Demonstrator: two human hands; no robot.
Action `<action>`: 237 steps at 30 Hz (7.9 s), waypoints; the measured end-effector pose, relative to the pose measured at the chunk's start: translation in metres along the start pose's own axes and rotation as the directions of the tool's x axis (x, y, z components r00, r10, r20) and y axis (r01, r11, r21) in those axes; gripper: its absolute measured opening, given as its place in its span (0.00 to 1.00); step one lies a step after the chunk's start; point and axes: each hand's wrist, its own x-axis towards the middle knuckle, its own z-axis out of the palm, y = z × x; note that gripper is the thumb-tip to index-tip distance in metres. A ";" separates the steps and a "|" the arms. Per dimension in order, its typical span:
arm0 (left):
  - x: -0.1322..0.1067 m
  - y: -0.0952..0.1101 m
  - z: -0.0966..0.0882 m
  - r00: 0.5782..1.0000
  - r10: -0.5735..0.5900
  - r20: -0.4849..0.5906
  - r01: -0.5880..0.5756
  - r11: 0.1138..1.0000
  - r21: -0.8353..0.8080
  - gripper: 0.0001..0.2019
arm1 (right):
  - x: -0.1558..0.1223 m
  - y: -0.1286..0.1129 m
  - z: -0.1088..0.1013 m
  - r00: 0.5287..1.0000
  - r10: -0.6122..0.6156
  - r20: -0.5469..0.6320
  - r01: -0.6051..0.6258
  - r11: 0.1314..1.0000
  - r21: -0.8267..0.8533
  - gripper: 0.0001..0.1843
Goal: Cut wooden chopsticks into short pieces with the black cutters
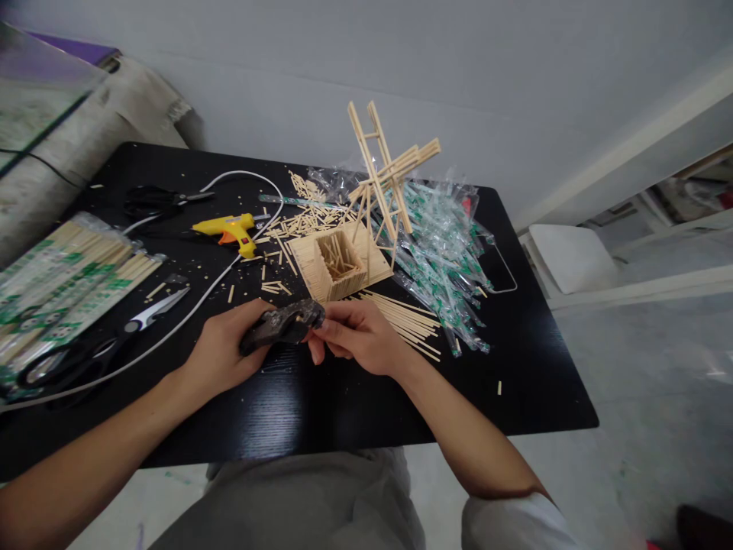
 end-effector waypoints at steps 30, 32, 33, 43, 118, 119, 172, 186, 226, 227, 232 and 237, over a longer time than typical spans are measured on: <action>0.001 0.001 0.002 0.991 -0.135 0.007 0.135 0.991 -0.008 0.01 | 0.003 -0.003 0.010 0.960 -0.050 -0.276 0.014 0.991 -0.133 0.18; 0.001 0.001 0.003 0.992 -0.123 -0.005 0.123 0.992 -0.008 0.02 | 0.003 -0.003 0.013 0.946 -0.075 -0.315 0.034 0.990 -0.135 0.19; 0.001 0.001 0.003 0.993 -0.116 -0.009 0.116 0.993 -0.009 0.02 | 0.003 -0.003 0.013 0.946 -0.078 -0.316 0.039 0.991 -0.127 0.19; 0.000 0.000 0.002 0.999 -0.048 -0.010 0.048 0.999 -0.009 0.06 | 0.000 0.002 0.007 0.981 -0.073 -0.178 0.063 0.996 -0.063 0.15; 0.016 0.008 -0.013 0.880 -0.468 -0.082 0.294 0.671 -0.681 0.13 | -0.039 0.022 -0.011 0.912 -0.078 -0.403 -0.410 -0.113 -0.905 0.13; 0.017 0.009 -0.013 0.880 -0.468 -0.082 0.295 0.674 -0.677 0.13 | -0.038 0.022 -0.012 0.909 -0.071 -0.410 -0.416 -0.108 -0.903 0.13; 0.017 0.049 -0.022 0.964 -0.239 -0.119 0.151 0.855 -0.496 0.06 | 0.007 0.050 0.016 0.897 -0.442 -0.014 0.249 0.530 -0.811 0.06; 0.016 0.046 -0.021 0.966 -0.243 -0.086 0.165 0.839 -0.519 0.08 | 0.008 0.054 0.015 0.888 -0.460 0.011 0.267 0.496 -0.826 0.09; -0.027 0.023 -0.092 0.992 -0.110 -0.060 0.125 0.915 0.384 0.22 | 0.006 0.052 0.025 0.887 -0.461 -0.030 0.268 0.566 -0.779 0.10; -0.029 0.023 -0.093 0.995 -0.093 -0.036 0.099 0.891 0.444 0.23 | 0.006 0.052 0.025 0.884 -0.466 -0.030 0.273 0.569 -0.776 0.10; -0.029 0.028 -0.089 0.998 -0.016 0.059 -0.024 0.782 0.623 0.24 | 0.006 0.051 0.025 0.886 -0.463 -0.028 0.256 0.538 -0.803 0.11; -0.025 0.034 -0.084 0.993 0.066 0.101 -0.116 0.743 0.659 0.24 | 0.005 0.052 0.024 0.887 -0.462 -0.007 0.234 0.461 -0.856 0.13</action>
